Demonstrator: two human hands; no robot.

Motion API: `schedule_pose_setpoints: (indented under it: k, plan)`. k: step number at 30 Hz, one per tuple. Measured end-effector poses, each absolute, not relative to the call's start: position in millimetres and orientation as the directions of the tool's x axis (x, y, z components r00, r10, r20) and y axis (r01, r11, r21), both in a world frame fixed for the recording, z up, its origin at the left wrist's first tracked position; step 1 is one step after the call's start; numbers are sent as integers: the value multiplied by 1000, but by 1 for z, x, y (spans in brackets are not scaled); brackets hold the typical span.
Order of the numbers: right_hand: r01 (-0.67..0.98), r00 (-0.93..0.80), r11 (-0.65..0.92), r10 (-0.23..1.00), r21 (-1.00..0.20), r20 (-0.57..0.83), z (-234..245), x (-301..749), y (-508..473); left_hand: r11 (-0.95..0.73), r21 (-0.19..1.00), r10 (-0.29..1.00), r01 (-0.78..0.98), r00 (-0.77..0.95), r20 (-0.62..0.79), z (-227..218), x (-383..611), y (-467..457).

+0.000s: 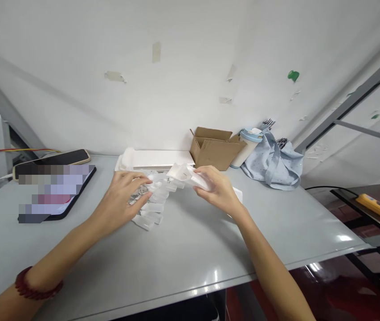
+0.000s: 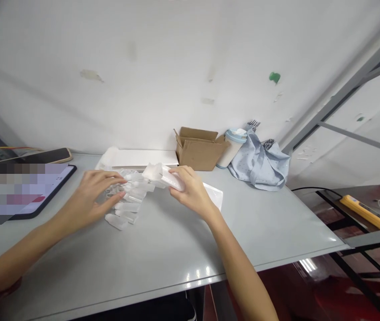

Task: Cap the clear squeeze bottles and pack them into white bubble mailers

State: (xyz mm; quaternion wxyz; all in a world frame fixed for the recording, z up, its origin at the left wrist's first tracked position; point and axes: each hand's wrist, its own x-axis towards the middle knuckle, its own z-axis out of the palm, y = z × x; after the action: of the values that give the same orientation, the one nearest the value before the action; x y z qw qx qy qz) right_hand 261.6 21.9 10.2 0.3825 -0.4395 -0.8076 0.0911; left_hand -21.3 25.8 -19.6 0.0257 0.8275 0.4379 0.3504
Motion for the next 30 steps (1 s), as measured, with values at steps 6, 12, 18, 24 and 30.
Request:
schedule_pose_setpoints:
  k: [6, 12, 18, 24, 30]
  plan:
    - [619, -354, 604, 785, -502, 508, 7, 259, 22, -633, 293, 716, 716, 399, 573, -30, -16, 24]
    - [630, -363, 590, 798, -504, 481, 9, 257, 20, -636, 320, 688, 702, 328, 648, -25, -17, 27]
    - [633, -364, 578, 809, -515, 461, 8, 258, 21, -571, 454, 702, 684, 119, 703, -7, -23, 21]
    - [634, -406, 585, 808, -505, 427, 10, 255, 18, -525, 509, 700, 682, 7, 714, 1, -25, 14]
    - [604, -497, 667, 743, -436, 448, 2, 245, 14, -678, 397, 621, 618, 195, 759, 0, -14, 11]
